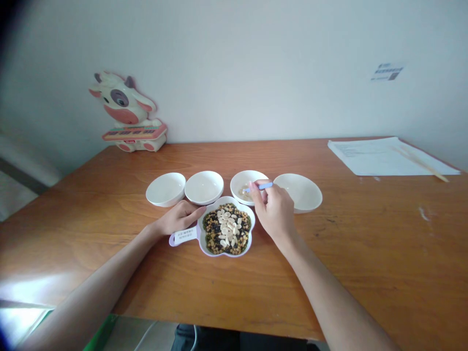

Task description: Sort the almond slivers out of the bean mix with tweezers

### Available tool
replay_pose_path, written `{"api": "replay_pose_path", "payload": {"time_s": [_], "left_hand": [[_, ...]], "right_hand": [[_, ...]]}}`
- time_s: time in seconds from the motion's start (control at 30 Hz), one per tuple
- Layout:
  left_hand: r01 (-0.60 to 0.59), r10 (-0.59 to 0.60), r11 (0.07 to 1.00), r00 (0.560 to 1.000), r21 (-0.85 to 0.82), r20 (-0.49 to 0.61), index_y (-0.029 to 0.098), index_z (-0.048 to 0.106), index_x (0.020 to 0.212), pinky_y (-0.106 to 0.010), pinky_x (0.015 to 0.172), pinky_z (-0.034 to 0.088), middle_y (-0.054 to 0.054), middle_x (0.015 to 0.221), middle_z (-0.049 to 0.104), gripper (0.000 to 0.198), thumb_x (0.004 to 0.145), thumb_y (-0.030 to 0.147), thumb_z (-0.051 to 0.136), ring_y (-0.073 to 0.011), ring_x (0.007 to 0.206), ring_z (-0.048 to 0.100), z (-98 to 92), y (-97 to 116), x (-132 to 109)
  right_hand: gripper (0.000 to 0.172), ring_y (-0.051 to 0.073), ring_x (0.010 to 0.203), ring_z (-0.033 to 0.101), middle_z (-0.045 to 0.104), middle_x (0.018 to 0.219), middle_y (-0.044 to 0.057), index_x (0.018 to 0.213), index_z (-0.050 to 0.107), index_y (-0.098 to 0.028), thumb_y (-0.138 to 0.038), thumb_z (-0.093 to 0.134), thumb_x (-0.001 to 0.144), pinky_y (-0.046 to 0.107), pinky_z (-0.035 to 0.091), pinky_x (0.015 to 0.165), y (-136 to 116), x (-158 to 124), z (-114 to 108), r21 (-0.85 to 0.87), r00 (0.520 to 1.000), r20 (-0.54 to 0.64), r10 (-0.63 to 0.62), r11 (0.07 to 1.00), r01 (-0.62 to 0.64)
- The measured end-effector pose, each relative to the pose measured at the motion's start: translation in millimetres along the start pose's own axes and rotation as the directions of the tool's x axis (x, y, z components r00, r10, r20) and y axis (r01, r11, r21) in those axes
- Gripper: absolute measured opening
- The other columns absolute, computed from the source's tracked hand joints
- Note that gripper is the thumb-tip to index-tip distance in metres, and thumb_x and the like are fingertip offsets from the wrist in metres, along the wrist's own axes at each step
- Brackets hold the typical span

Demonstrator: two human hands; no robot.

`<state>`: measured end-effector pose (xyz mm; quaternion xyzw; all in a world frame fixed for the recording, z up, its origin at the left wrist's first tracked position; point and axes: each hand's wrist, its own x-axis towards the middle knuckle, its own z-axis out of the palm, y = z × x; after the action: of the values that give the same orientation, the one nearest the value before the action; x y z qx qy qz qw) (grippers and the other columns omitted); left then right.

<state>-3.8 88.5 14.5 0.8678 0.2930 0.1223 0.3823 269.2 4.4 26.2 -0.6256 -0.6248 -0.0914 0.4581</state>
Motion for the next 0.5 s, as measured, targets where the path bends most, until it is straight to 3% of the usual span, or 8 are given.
{"api": "replay_pose_path", "payload": {"time_s": [0.1, 0.23, 0.5], "left_hand": [[-0.003, 0.003, 1.0, 1.0, 0.0, 0.0, 0.016, 0.036, 0.053, -0.021, 0.043, 0.023, 0.001, 0.049, 0.039, 0.062, 0.104, 0.052, 0.033, -0.0067, 0.046, 0.03, -0.2, -0.3, -0.2], [-0.003, 0.003, 1.0, 1.0, 0.004, 0.005, 0.016, 0.039, 0.053, -0.021, 0.042, 0.024, 0.001, 0.049, 0.041, 0.063, 0.104, 0.052, 0.033, -0.0071, 0.046, 0.031, -0.6, 0.4, 0.0], [-0.013, 0.013, 1.0, 1.0, 0.013, -0.012, 0.016, 0.037, 0.052, -0.021, 0.042, 0.022, 0.001, 0.048, 0.041, 0.063, 0.105, 0.05, 0.034, -0.0069, 0.045, 0.031, -0.6, -0.2, -0.4]], "right_hand": [[0.029, 0.017, 0.054, 0.055, 0.061, 0.058, 0.0, 0.087, 0.069, -0.019, -0.04, 0.055, 0.101, 0.031, 0.039, 0.061, -2.7, -1.4, 1.1, -0.097, 0.99, -0.007, -0.142, 0.985, 0.141], [0.021, 0.016, 0.056, 0.058, 0.062, 0.059, -0.001, 0.088, 0.068, -0.018, -0.035, 0.061, 0.099, 0.032, 0.039, 0.064, -4.1, -2.3, 0.8, -0.134, 0.959, -0.02, -0.283, 0.951, 0.278], [0.007, 0.019, 0.066, 0.064, 0.073, 0.072, 0.002, 0.089, 0.063, -0.022, -0.026, 0.065, 0.094, 0.033, 0.042, 0.068, -3.1, -1.7, -2.4, -0.12, 0.924, -0.059, -0.378, 0.922, 0.369]]}}
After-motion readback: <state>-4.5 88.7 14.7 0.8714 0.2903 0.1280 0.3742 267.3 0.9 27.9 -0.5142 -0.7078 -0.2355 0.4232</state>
